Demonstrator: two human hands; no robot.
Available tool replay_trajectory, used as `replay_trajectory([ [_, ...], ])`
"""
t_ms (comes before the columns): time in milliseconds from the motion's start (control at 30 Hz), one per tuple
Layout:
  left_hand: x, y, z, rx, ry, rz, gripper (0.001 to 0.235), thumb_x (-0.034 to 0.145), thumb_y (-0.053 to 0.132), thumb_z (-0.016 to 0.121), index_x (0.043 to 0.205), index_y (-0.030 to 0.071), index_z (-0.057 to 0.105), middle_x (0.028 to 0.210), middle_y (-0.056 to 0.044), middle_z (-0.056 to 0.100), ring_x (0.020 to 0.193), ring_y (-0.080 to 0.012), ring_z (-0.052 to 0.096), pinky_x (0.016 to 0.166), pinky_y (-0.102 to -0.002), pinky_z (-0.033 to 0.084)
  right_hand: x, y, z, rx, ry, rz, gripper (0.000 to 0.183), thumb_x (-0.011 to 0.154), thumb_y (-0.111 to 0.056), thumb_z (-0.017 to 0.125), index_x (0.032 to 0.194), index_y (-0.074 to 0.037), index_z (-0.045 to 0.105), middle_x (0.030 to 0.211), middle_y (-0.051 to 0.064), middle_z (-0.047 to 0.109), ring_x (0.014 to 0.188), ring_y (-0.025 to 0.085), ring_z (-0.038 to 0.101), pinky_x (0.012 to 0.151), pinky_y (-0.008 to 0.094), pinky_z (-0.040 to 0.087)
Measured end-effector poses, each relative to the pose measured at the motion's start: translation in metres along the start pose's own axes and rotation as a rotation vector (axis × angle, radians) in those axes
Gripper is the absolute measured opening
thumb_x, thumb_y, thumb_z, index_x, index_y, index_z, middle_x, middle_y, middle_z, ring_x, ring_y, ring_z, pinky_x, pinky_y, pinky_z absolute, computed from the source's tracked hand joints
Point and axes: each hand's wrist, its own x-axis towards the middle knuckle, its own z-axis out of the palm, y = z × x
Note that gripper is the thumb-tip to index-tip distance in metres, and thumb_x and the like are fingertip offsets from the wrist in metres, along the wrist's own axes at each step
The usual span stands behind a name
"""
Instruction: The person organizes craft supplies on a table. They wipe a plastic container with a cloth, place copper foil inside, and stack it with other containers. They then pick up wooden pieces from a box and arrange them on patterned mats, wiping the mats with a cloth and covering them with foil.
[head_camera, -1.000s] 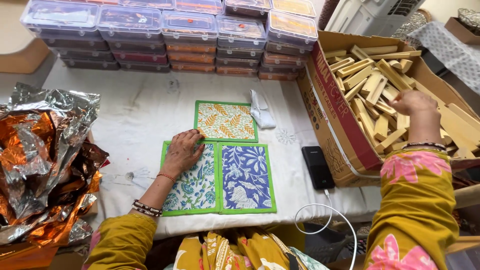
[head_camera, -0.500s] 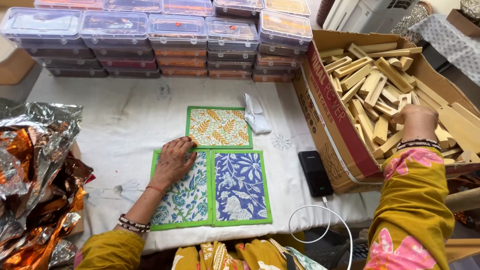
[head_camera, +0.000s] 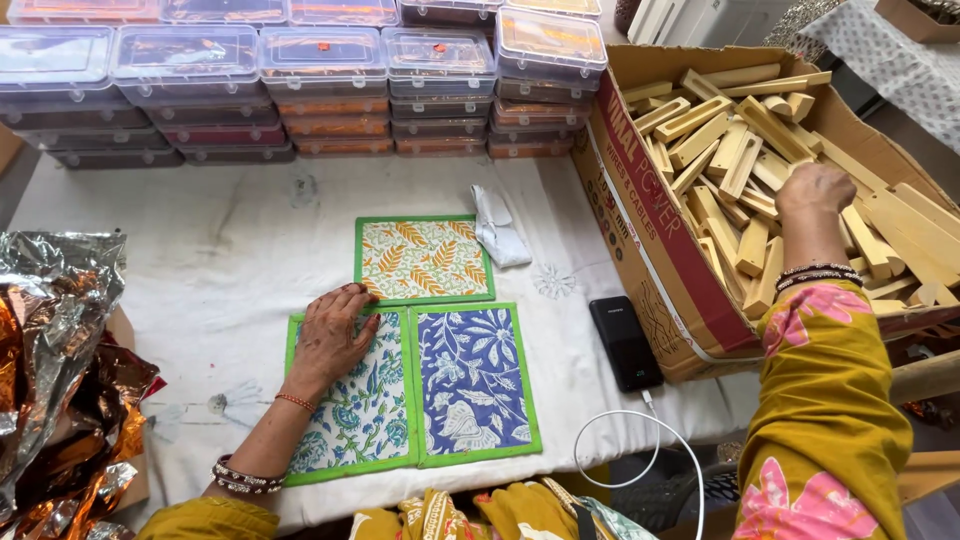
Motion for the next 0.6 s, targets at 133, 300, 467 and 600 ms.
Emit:
replay_trajectory([
  [133, 0.001, -0.003, 0.004, 0.011, -0.015, -0.002, 0.035, 0.092, 0.033, 0.066, 0.120, 0.013, 0.070, 0.136, -0.008, 0.064, 0.133, -0.0243, 0.053, 0.114, -0.044, 0.037, -0.065, -0.019, -0.053, 0.439, 0.090, 0.071, 0.041, 0.113, -0.037, 0.048, 0.114, 0.000, 0.065, 0.090, 0.012, 0.067, 0.075, 0.020, 0.065, 0.064, 0.036, 0.059],
  [300, 0.000, -0.005, 0.006, 0.010, -0.020, -0.016, 0.036, 0.092, 0.034, 0.067, 0.121, 0.013, 0.070, 0.137, -0.009, 0.063, 0.134, -0.0250, 0.052, 0.114, -0.044, 0.036, -0.114, -0.049, -0.078, 0.123, -0.042, -0.329, 0.064, 0.107, -0.058, 0.042, 0.138, -0.003, 0.052, 0.117, 0.023, 0.061, 0.099, 0.032, 0.066, 0.087, 0.051, 0.055],
  [467, 0.000, -0.003, 0.003, -0.011, -0.021, -0.012, 0.036, 0.092, 0.032, 0.068, 0.122, 0.012, 0.070, 0.137, -0.010, 0.063, 0.134, -0.0247, 0.053, 0.114, -0.043, 0.037, -0.074, -0.067, -0.023, 0.064, -0.042, -0.377, 0.094, 0.094, -0.071, 0.051, 0.158, -0.005, 0.031, 0.132, 0.028, 0.057, 0.119, 0.039, 0.061, 0.104, 0.060, 0.043],
  [600, 0.001, -0.003, 0.002, -0.017, -0.020, -0.019, 0.036, 0.091, 0.032, 0.068, 0.121, 0.011, 0.070, 0.138, -0.010, 0.063, 0.134, -0.0247, 0.053, 0.113, -0.043, 0.037, -0.064, -0.071, -0.013, 0.090, -0.013, -0.374, 0.101, 0.090, -0.069, 0.060, 0.161, -0.004, 0.028, 0.124, 0.027, 0.062, 0.113, 0.038, 0.062, 0.103, 0.059, 0.043],
])
